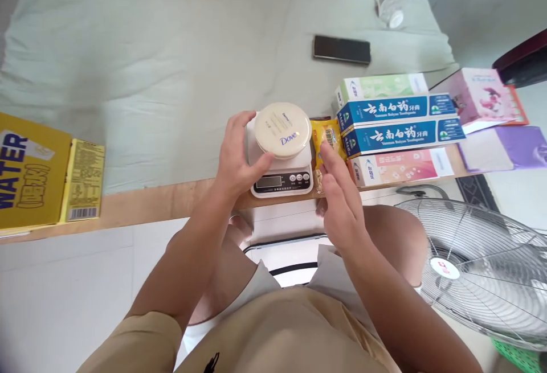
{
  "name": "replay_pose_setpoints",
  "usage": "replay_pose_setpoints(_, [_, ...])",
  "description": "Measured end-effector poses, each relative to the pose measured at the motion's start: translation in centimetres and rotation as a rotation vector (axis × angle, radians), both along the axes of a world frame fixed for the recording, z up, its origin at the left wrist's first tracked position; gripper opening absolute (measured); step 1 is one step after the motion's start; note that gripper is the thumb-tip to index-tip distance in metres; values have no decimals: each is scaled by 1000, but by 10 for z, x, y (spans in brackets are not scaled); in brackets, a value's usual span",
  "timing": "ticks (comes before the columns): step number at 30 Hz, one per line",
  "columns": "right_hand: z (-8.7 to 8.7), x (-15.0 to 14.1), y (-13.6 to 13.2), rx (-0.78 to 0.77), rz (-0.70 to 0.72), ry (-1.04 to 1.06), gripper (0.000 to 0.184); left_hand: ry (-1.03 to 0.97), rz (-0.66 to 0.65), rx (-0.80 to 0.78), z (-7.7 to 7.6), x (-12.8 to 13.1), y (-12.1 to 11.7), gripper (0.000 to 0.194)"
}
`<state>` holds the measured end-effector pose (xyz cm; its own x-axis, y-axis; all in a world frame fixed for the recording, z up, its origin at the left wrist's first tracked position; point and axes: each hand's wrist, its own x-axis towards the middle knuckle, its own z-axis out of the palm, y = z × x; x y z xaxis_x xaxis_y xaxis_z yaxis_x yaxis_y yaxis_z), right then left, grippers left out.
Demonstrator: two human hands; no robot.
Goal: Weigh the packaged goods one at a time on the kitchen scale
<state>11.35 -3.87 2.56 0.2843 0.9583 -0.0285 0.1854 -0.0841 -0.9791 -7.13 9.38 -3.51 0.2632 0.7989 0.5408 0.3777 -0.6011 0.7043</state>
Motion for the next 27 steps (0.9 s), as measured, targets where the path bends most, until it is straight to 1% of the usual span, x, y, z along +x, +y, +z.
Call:
replay_pose_setpoints(3, [-2, 2, -3, -15, -43, 22, 46, 22, -32, -37, -6, 3, 3, 97])
replay_pose_setpoints(6, [-2, 0, -1, 2, -30, 49, 47, 16, -88, -60, -7, 4, 4, 103])
replay_pose_setpoints(9, [-1, -2, 3, 9, -33, 144, 45, 17, -117, -94, -4, 5, 4, 106])
replay_pose_setpoints(12, [0, -4, 7, 29, -20, 217, 42, 31, -91, -124, 0, 9, 3, 108])
replay_pose_setpoints(15, [2, -6, 11, 39, 16, 199, 41, 37, -64, -133, 3, 15, 2, 111])
replay_pose_setpoints(18, [4, -8, 16, 33, 30, 175, 43, 32, -69, -132, 7, 18, 1, 111])
replay_pose_setpoints(23, [5, -11, 23, 12, 6, 205, 45, 31, -84, -162, 9, 19, 1, 111])
replay_pose_setpoints(27, [3, -11, 24, 60, 41, 267, 43, 13, -46, -160, 10, 20, -1, 112])
